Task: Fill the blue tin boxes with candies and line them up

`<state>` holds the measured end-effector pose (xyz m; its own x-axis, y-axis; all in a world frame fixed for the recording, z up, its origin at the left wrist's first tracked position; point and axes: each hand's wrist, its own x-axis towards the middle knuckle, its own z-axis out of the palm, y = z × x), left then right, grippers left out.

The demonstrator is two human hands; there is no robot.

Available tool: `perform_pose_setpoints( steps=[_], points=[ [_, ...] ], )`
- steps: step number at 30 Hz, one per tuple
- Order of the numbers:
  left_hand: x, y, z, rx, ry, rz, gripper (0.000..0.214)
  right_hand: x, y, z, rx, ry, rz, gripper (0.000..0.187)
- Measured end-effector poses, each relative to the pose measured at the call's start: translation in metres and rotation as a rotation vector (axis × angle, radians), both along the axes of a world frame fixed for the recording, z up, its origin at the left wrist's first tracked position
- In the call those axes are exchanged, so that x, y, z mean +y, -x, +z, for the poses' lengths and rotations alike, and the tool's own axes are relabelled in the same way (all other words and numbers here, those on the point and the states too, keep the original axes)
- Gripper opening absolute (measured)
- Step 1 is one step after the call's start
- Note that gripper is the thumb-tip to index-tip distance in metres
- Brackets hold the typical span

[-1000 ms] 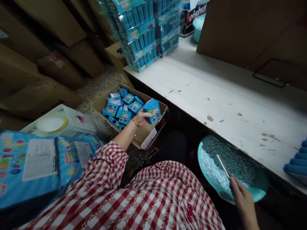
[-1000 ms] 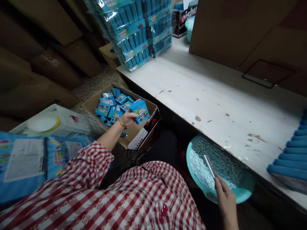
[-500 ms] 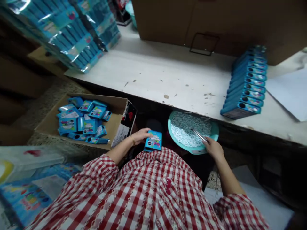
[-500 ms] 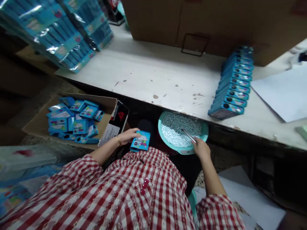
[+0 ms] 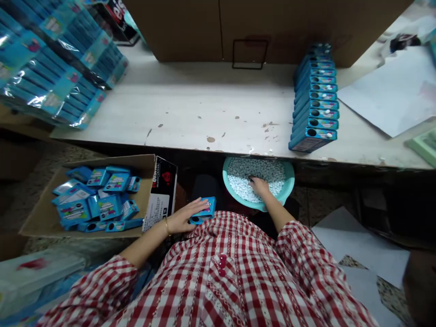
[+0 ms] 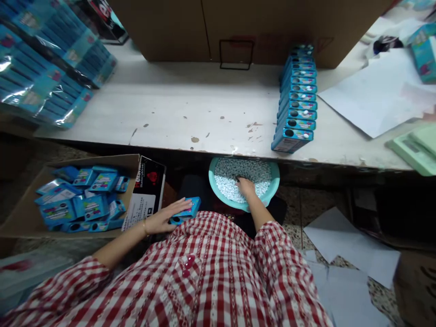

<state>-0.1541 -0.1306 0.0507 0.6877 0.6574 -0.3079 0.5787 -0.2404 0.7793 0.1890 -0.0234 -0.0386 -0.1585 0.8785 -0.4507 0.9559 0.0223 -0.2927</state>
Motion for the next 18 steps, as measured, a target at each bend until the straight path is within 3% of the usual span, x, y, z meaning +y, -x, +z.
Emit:
perform_pose_setpoints(
  steps=[4, 7, 9, 13, 18],
  points=[
    [0.008, -0.020, -0.016, -0.060, -0.162, 0.285, 0.048, 0.002, -0.007, -0.006, 0.293, 0.062, -0.098, 0.036],
    [0.026, -0.041, -0.013, -0.139, -0.201, 0.556, 0.043, 0.000, -0.020, 0.002, 0.544, 0.035, -0.141, 0.036],
    [0.044, -0.057, -0.006, -0.192, -0.240, 0.650, 0.044, -0.002, -0.030, 0.013, 0.613, 0.012, -0.148, 0.038],
    [0.086, -0.093, 0.002, -0.229, -0.289, 0.650, 0.043, -0.007, -0.055, 0.055, 0.645, -0.042, -0.122, 0.040],
    [0.117, -0.139, -0.011, -0.138, -0.294, 0.537, 0.041, -0.009, -0.072, 0.121, 0.597, -0.083, -0.085, 0.041]
  ],
)
